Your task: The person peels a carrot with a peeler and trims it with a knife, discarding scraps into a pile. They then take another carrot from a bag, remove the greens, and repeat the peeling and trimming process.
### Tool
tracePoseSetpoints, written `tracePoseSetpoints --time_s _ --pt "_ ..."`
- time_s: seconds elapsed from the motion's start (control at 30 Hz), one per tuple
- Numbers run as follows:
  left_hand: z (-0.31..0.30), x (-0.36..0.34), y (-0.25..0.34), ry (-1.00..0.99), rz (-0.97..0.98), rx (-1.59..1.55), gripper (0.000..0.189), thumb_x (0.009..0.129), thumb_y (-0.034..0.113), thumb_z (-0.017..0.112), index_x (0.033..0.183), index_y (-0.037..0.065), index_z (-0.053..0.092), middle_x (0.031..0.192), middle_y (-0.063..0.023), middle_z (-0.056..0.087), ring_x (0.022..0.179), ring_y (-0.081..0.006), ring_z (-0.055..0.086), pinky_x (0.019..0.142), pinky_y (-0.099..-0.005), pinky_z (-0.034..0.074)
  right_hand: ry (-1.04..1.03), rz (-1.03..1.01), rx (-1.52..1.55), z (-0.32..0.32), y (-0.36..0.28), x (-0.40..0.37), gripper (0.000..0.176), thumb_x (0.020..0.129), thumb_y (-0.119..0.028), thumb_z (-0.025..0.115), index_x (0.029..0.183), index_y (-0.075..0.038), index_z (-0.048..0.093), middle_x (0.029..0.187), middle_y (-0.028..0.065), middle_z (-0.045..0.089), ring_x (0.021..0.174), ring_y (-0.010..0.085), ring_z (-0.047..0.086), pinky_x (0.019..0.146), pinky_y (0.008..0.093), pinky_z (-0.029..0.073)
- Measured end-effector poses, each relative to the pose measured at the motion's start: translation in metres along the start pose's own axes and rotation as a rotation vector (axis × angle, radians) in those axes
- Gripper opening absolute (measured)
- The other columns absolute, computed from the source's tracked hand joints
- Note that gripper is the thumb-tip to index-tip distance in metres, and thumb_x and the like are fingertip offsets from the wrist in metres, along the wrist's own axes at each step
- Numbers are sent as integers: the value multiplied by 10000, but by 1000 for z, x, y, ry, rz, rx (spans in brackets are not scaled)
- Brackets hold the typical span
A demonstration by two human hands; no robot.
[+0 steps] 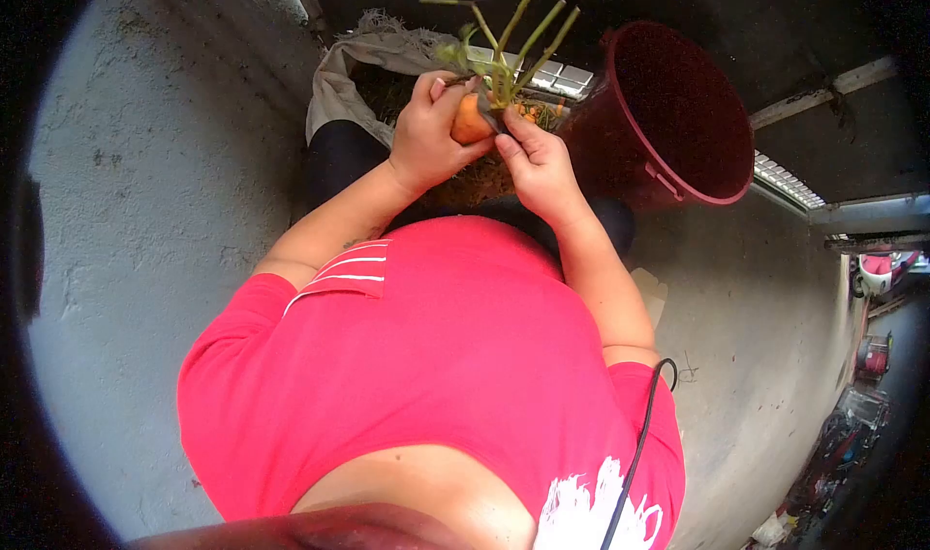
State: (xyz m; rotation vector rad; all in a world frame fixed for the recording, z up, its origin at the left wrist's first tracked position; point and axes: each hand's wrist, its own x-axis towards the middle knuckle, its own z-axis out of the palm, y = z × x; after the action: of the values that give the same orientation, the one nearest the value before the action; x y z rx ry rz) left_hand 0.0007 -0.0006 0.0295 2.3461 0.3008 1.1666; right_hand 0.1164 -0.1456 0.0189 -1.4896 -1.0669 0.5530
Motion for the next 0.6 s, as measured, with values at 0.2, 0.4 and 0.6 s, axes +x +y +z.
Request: tracePoseSetpoints --time_s 0.2,0.4,0.6 --pt "10 -6 -12 93 105 48 631 604 339 874 1117 66 628 1140 -161 472 989 -320 560 838 -389 500 74 455 655 -4 -15 2 210 1005 -210 483 1134 -72 572 820 34 578 573 73 448 515 225 372" --pt "27 3 -28 159 -351 -332 464 767 324 813 1104 75 614 1221 -118 454 1132 -237 467 1002 -409 385 56 975 1657 -37 27 13 367 1025 -400 364 1000 -62 506 794 33 507 577 121 423 483 255 366" --pt "23 0 -45 116 -843 -1705 414 841 185 745 1176 113 512 1058 -50 583 955 -195 581 836 -373 509 -111 676 1480 -14 2 5 337 1024 -382 379 1096 -83 516 820 52 520 594 123 425 512 244 365"
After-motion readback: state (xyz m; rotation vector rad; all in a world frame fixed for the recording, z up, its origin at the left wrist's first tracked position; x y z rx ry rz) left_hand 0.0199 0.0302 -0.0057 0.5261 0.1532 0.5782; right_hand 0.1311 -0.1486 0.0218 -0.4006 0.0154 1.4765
